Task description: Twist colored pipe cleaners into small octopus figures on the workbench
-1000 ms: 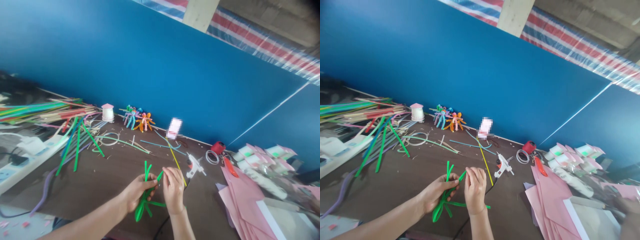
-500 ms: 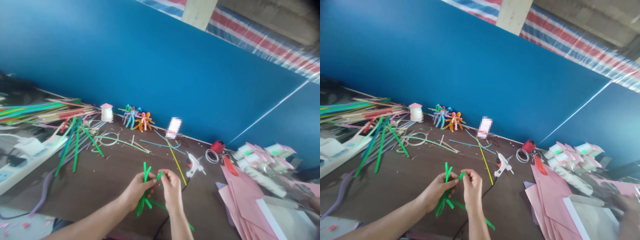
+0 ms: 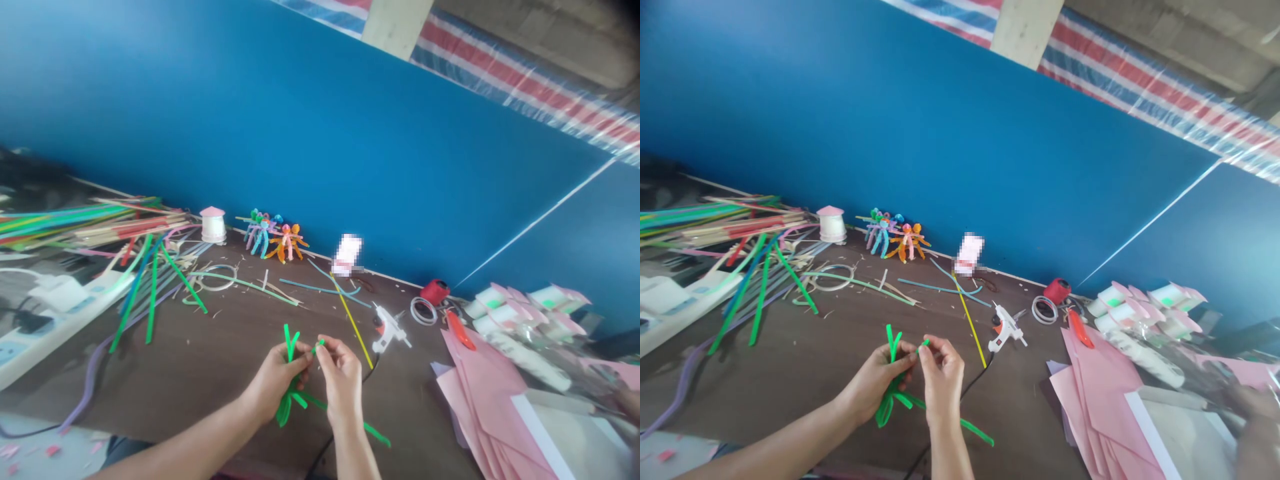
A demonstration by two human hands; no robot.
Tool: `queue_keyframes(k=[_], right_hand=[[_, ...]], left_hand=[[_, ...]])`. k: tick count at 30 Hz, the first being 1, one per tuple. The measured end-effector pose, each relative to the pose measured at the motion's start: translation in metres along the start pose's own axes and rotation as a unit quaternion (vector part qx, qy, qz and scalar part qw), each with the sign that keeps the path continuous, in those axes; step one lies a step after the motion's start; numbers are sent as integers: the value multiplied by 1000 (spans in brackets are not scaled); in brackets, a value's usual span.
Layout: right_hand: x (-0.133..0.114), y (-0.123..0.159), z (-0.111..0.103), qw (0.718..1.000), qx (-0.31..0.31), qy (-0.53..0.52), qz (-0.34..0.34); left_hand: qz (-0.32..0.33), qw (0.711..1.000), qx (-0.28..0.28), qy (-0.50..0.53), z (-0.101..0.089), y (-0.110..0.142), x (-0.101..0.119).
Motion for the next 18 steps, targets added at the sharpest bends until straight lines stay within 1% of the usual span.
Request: queue_keyframes(k=[4,9,12,16,18], right_hand=[[6,2,0,999,29,-28,15],[2,4,3,997,43,-52,24],[-2,4,3,999,35,-38,12],[-6,2,1,999,27,5,-25],[-5,0,-1,999,23,13,-25]], left_hand=[[7,1000,-4,12,3,0,-2],[6,1000,-7,13,2,1,-4],[5,1000,-9,13,3,1,-5],[4,1000,-22,15,6,0,-5],[-2,999,-29,15,7,0,-6]])
Point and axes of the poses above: each hand's wrist, its own y-axis away from the middle knuckle, its own z-axis out of the palm, x = y × z, the point moved 8 cm from there along -y, towards the middle knuckle, and after that the axes turned 15 degrees about -y, right-handed, at the moved point
